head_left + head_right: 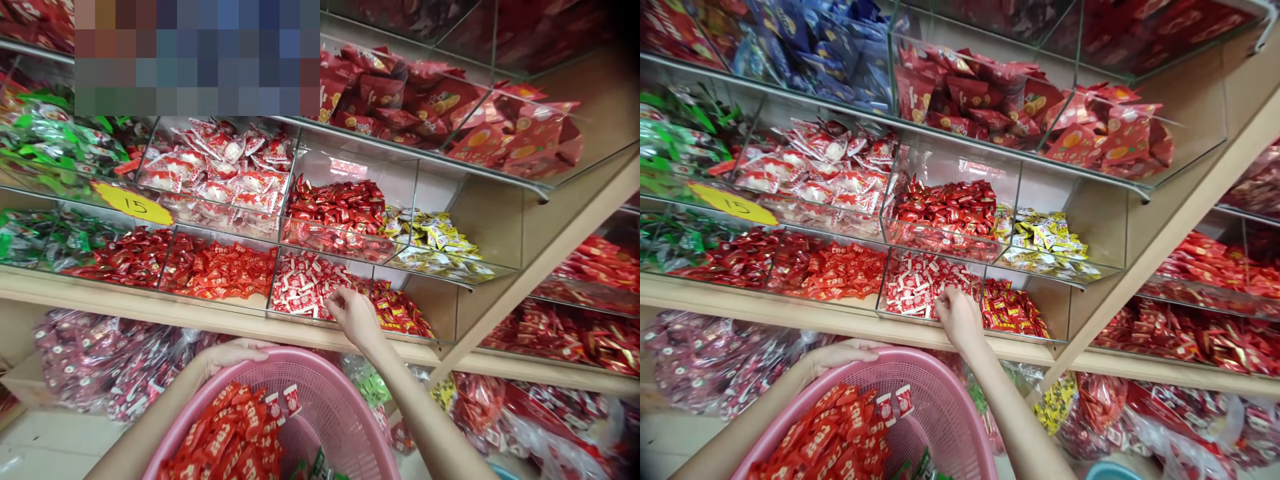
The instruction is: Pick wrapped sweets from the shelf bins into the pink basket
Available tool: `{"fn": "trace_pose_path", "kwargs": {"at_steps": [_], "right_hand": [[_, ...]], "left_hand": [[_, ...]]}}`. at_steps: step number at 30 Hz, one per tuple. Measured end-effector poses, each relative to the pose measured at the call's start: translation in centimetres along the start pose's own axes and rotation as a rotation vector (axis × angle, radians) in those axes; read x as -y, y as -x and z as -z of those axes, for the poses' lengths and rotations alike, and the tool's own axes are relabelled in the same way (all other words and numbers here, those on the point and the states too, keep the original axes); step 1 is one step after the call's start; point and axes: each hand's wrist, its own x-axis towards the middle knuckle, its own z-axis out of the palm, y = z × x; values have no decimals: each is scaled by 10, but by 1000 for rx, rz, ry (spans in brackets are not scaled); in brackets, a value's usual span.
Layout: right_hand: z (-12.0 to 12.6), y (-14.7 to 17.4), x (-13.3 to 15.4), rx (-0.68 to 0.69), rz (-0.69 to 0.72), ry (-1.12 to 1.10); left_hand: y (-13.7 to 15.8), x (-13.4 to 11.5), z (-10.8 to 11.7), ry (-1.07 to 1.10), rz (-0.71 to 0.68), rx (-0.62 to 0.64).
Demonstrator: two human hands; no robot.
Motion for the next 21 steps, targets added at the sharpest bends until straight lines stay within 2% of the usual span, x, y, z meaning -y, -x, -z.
{"fn": "trace_pose_path", "kwargs": {"at_steps": [3, 9, 13, 18, 19, 21], "right_hand": [[-15, -19, 17, 56, -77, 94], [-37, -18, 29, 88, -164, 169], [-34, -14, 20, -1, -134, -12], [-20, 19, 9, -227, 46, -381], [-20, 29, 7, -211, 68, -445], [-27, 51, -1, -34, 95, -521]], "left_hand": [[0, -2, -1, -3, 3, -4], [-2, -4, -2, -19, 35, -27], [-8, 0, 1, -28, 67, -70], [-13, 2, 1, -142, 43, -110], [-13, 2, 1, -141, 45, -115], [-15, 3, 2, -113, 47, -118]]}}
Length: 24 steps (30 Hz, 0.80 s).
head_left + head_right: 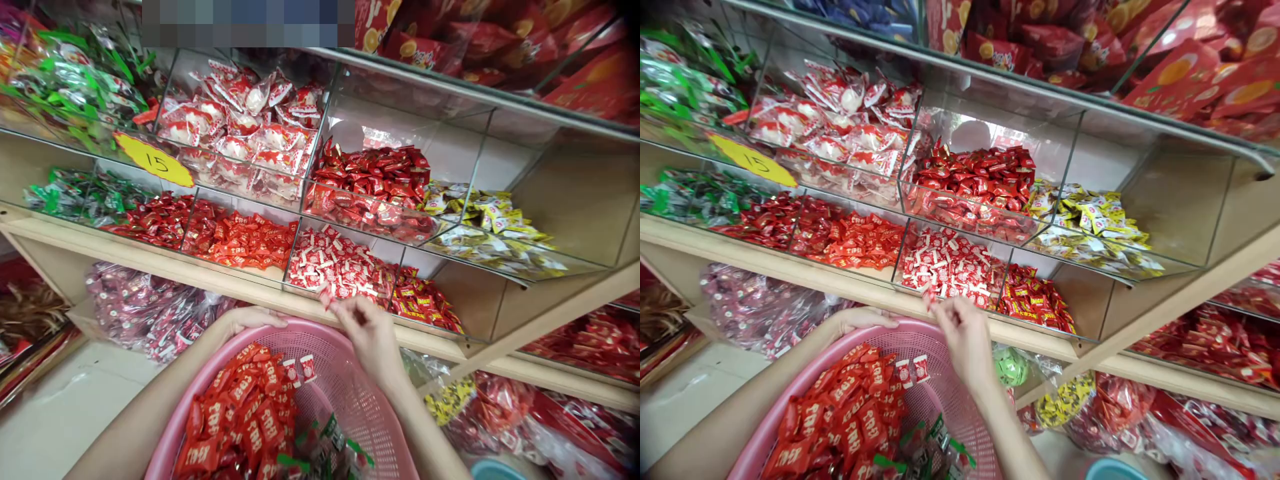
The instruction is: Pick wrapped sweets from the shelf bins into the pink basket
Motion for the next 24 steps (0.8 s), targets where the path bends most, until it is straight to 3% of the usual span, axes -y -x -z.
{"fn": "trace_pose_path", "kwargs": {"at_steps": [3, 6, 11, 15, 19, 24], "right_hand": [[-16, 31, -21, 382, -124, 50], [-38, 50, -43, 440, -227, 214], [-61, 64, -61, 394, -263, 320], [-61, 64, -56, 352, -304, 485], [-35, 40, -32, 283, -208, 390], [9, -10, -16, -49, -145, 325]], "left_hand": [[-1, 2, 2, 24, 14, 11], [-2, 2, 3, 29, 26, 38], [1, -1, 0, 26, 28, 67], [1, -1, 0, 43, 9, 77], [1, -1, 0, 41, 9, 56], [1, -3, -3, 75, 20, 48]]}}
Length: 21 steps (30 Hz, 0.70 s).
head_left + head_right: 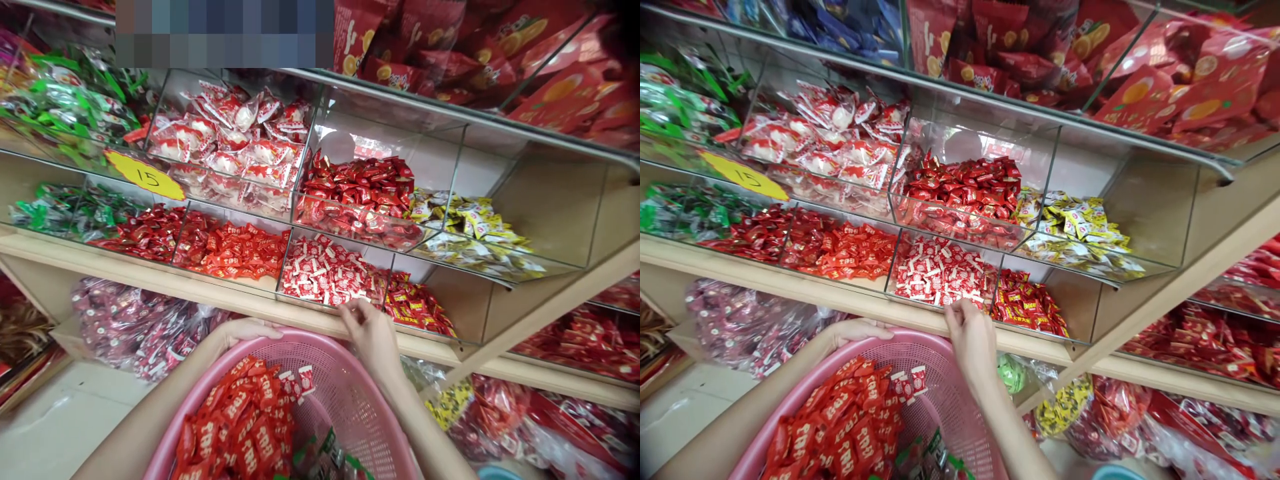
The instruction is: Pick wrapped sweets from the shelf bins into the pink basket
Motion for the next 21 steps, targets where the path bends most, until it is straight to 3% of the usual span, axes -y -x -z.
{"fn": "trace_pose_path", "kwargs": {"at_steps": [3, 11, 18, 21], "right_hand": [[9, -20, -3, -62, -96, 138], [4, -30, 6, 64, -213, 408], [6, -31, -2, 76, -174, 274], [8, -32, 3, 109, -203, 317]], "left_hand": [[1, 0, 0, 31, 16, 8], [0, 2, 2, 8, -19, 27], [2, 1, 1, -24, -1, 12], [3, -1, -2, -34, 3, 8]]}}
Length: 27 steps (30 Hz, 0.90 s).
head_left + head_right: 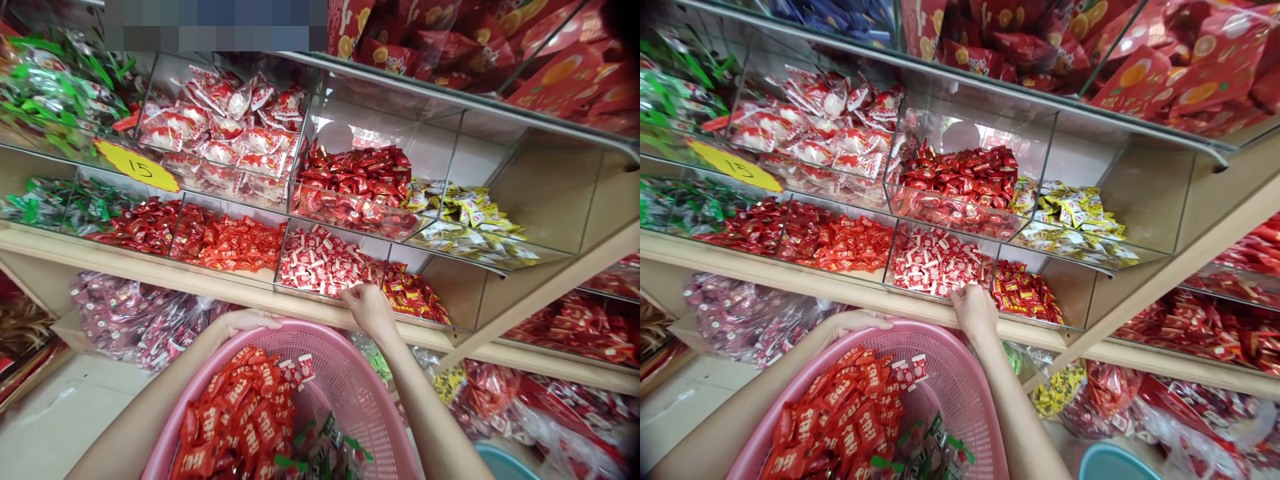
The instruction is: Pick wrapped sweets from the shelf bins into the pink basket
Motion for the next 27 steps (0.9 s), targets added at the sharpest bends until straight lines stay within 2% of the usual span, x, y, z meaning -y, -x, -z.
{"fn": "trace_pose_path", "kwargs": {"at_steps": [3, 6, 8, 13, 16, 20, 22, 27], "right_hand": [[4, -1, 6, 40, -16, 53], [2, -2, 6, 32, 3, -19], [-3, -3, 3, 4, 36, -154], [-14, 0, -8, -23, 201, -647], [-10, 13, -8, -56, 285, -764], [-1, 37, -7, -48, 312, -814], [-1, 47, -8, 34, 335, -790], [-21, 57, -20, 439, 463, -550]], "left_hand": [[1, -2, -2, -10, -2, -9], [2, -2, -2, -5, -17, 4], [1, -1, -1, 5, -19, 2], [1, -1, -2, 16, -7, -23], [1, -2, -2, 24, -18, -26], [-2, 0, 0, 6, -13, -38], [-3, 1, 1, 10, -12, -32], [-2, -1, -2, 25, -4, -15]]}}
